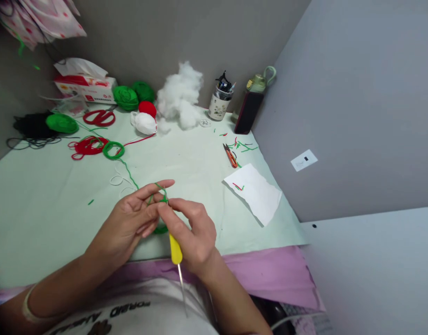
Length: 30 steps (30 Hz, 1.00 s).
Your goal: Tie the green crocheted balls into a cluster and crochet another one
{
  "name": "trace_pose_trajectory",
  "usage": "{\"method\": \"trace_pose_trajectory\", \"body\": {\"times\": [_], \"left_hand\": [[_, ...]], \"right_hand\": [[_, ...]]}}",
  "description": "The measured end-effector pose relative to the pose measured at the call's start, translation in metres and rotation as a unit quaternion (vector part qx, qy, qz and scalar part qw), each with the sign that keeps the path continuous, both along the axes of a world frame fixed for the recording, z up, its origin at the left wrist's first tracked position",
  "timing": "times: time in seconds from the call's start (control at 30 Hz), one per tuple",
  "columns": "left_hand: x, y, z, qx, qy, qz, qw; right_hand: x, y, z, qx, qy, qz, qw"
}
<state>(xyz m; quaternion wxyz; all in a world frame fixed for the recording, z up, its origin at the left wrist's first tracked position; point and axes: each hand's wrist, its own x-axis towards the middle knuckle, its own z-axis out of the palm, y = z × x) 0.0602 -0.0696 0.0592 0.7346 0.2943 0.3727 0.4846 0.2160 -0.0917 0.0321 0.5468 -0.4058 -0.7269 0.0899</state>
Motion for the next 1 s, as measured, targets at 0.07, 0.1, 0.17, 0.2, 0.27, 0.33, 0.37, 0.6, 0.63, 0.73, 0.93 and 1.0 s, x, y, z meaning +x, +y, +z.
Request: {"method": "trace_pose_trajectory", "body": {"times": [0.07,0.1,0.17,0.2,0.27,0.33,0.37,0.6,0.63,0.73,0.93,1.0], "left_hand": [[-0.002,0.002,0.0,-0.029,-0.035,-0.038,0.998],[-0.003,0.002,-0.001,-0.036,-0.047,-0.048,0.997],[-0.004,0.003,-0.002,-0.027,-0.05,-0.032,0.998],[-0.003,0.003,-0.002,-0.015,-0.042,-0.011,0.999],[0.0,0.002,-0.003,0.011,-0.021,0.026,0.999],[0.003,0.0,-0.002,0.02,-0.016,0.032,0.999],[0.004,0.0,-0.001,0.014,-0.022,0.019,0.999],[-0.001,0.002,0.001,-0.018,-0.05,-0.005,0.999],[0.0,0.001,0.001,-0.007,-0.041,0.0,0.999],[0.004,-0.001,0.001,0.009,-0.019,0.007,1.0],[0.002,-0.001,-0.001,-0.015,-0.058,-0.021,0.998],[-0.002,0.001,-0.003,-0.027,-0.077,-0.047,0.996]], "right_hand": [[0.001,0.003,0.002,-0.014,0.053,0.007,0.998],[0.002,0.006,0.003,-0.033,0.107,0.017,0.994],[0.001,0.011,0.006,-0.077,0.22,0.042,0.972],[0.001,0.012,0.007,-0.094,0.255,0.05,0.961],[-0.001,0.012,0.006,-0.097,0.231,0.047,0.967],[-0.002,0.008,0.004,-0.042,0.116,0.015,0.992],[-0.002,0.007,0.003,-0.009,0.057,0.001,0.998],[0.0,0.013,0.006,-0.085,0.275,0.044,0.957],[-0.001,0.015,0.006,-0.112,0.311,0.065,0.941],[-0.007,0.016,0.003,-0.156,0.345,0.099,0.92],[-0.006,0.014,0.0,-0.156,0.349,0.112,0.917],[0.0,0.016,0.003,-0.166,0.375,0.115,0.905]]}}
